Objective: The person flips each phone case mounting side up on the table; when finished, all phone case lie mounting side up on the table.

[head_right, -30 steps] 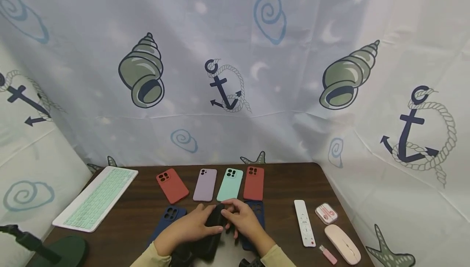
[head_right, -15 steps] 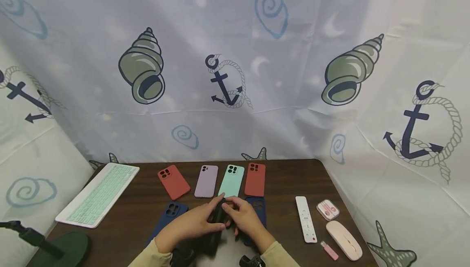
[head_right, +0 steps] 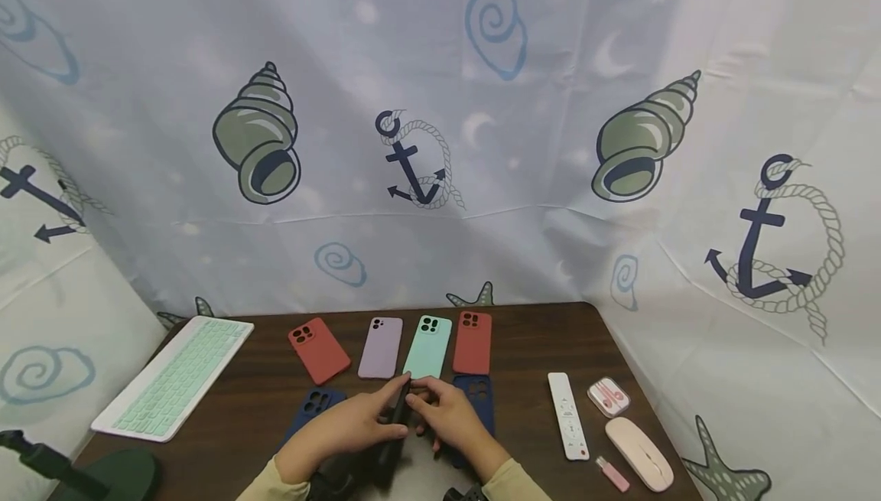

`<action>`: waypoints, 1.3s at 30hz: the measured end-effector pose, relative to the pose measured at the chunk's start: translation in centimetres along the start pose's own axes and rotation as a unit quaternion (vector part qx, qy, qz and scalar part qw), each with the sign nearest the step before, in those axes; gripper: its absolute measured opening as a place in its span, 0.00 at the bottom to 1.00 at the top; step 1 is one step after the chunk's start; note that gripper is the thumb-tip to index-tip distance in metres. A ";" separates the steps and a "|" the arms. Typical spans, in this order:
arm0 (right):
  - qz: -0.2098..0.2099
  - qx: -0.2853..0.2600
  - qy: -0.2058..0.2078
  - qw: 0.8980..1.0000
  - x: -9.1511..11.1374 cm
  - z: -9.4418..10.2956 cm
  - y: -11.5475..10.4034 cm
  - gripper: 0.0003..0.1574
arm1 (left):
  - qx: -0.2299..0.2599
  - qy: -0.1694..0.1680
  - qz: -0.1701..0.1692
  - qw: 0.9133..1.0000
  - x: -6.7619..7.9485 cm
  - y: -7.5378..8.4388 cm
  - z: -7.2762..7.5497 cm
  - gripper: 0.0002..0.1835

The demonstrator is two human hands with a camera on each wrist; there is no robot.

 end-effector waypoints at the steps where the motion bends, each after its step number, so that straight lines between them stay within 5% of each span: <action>1: 0.000 0.001 -0.001 1.000 0.0 -0.1 0.0 0.22 | 0.002 -0.001 0.004 1.000 0.1 -0.1 0.1 0.49; 10: -0.010 0.000 0.002 1.000 -0.1 -0.4 0.1 0.23 | -0.012 0.022 0.029 0.999 0.6 -0.5 0.9 0.48; 18: -0.008 0.014 0.003 1.000 -0.1 -0.7 0.1 0.19 | 0.003 0.038 0.006 0.999 0.8 -0.9 1.9 0.47; 28: 0.016 0.035 0.002 0.999 -0.1 -0.9 -0.5 0.13 | 0.041 0.039 0.029 0.998 1.0 -2.3 2.4 0.43; 39: 0.012 0.044 0.015 0.999 0.4 -0.5 -0.4 0.13 | -0.028 0.060 0.038 0.997 0.5 -2.7 2.5 0.42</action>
Point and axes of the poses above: each hand's wrist, its own x-axis away from the middle knuckle, its own z-axis out of the back of the hand, y = z × x, the point moved 9 cm from there along -x, towards the middle knuckle, and after that the axes turned 8 degrees about y, right-handed, at the moved point
